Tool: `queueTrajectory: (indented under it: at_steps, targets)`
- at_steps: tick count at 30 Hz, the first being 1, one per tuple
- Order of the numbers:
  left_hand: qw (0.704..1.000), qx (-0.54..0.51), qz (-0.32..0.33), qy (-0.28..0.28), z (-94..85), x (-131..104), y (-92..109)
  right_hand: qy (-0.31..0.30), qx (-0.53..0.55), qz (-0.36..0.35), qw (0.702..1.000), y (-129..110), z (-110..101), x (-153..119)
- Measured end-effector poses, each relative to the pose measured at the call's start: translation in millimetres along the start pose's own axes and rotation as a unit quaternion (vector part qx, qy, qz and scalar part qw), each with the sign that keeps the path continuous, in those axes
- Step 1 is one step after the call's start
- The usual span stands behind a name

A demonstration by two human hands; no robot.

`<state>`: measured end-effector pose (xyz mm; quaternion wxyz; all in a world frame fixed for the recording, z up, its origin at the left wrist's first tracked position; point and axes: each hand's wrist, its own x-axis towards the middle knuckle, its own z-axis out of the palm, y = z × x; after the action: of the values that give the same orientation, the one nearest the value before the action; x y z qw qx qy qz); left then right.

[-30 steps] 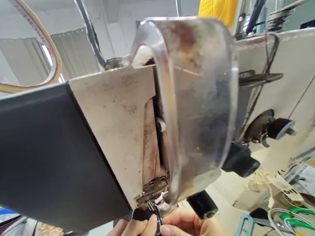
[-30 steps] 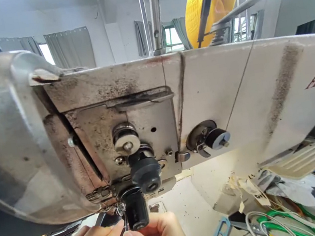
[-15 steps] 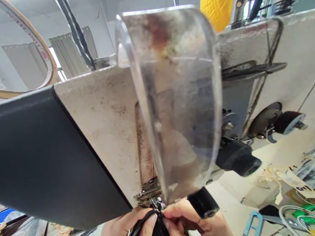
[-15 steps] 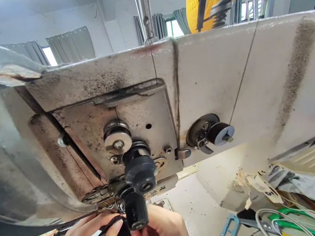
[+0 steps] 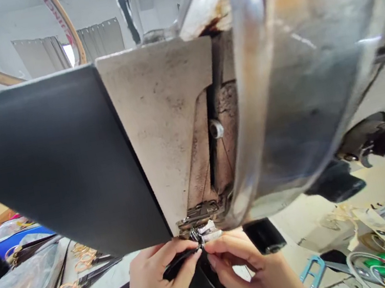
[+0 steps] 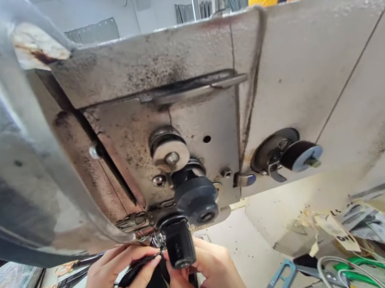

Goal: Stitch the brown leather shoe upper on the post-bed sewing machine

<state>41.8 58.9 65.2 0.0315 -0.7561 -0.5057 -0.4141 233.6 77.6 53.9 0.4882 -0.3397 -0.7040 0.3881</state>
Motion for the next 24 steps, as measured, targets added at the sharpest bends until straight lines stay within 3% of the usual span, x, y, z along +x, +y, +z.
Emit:
queueTrajectory:
  at_steps: [4,8,11,14,18,21,24]
  targets:
    - [1.0,0.003,0.017,0.007,0.4,2,2,-0.065,0.1,0.162,0.98,1,-8,7]
    - [1.0,-0.004,0.015,0.015,0.6,2,5,-0.065,0.126,0.187,0.972,5,-4,11]
    - [0.999,-0.007,0.02,0.026,0.1,3,6,-0.016,0.072,0.127,0.989,5,-1,9]
    - [0.999,0.012,0.029,0.033,-2.7,4,7,0.047,-0.041,-0.002,0.998,6,1,5]
    - [0.999,0.027,0.035,-0.002,-6.3,5,6,0.049,-0.143,-0.176,0.973,12,1,0]
    - [0.998,0.038,0.046,-0.004,-4.0,6,6,0.055,-0.208,-0.23,0.949,15,0,-1]
    - [0.994,0.069,0.073,0.042,-1.3,8,8,0.078,-0.251,-0.267,0.927,18,1,0]
